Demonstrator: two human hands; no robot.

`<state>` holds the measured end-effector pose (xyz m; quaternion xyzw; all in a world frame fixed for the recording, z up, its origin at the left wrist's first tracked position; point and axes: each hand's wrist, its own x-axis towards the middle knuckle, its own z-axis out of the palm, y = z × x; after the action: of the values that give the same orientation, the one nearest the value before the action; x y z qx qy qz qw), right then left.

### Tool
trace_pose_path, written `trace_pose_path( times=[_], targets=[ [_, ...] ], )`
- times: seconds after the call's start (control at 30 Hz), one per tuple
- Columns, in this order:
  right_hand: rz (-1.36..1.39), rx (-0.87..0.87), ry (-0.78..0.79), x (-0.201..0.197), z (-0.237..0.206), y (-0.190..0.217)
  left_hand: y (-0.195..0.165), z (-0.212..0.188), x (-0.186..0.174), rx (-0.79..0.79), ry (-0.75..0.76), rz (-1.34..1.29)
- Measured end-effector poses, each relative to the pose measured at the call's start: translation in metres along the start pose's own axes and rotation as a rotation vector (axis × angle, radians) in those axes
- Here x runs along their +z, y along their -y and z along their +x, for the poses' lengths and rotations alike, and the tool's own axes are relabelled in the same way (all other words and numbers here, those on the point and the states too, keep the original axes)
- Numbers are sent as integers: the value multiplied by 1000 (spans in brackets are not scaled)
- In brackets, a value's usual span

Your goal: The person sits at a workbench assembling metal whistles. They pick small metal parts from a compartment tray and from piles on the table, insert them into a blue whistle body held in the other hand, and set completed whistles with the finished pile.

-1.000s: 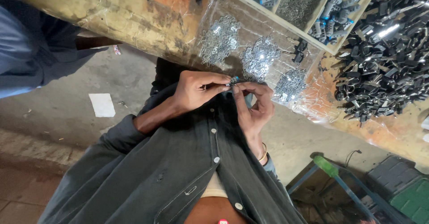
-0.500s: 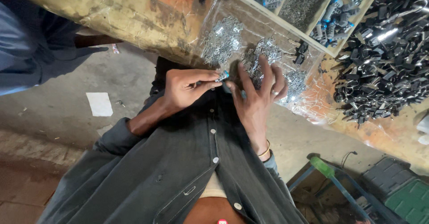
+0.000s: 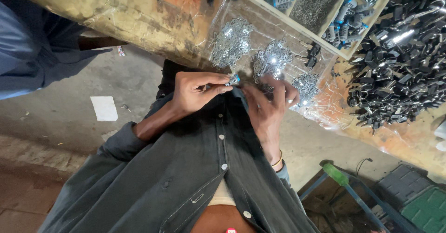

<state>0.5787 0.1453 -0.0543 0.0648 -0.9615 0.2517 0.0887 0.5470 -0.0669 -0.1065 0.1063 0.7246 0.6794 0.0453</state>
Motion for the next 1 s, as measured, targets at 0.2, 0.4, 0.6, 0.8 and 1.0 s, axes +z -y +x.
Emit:
trace_pose_path(
  times=[0.2,0.4,0.6,0.8,1.0],
  targets=[
    [336,79,-107,1,-2,4,0,4,8,41,20,73],
    [545,198,-118,8,-5,16,1,2,13,80,32,141],
    [741,407,-155,16,-6,27,2,1,9,181,45,200],
    [528,443,92,-3,5,24,-7,8,-3,404,141,303],
    [412,136,243,-30,26,-5,-26,27,-5,435,320,187]
  ],
)
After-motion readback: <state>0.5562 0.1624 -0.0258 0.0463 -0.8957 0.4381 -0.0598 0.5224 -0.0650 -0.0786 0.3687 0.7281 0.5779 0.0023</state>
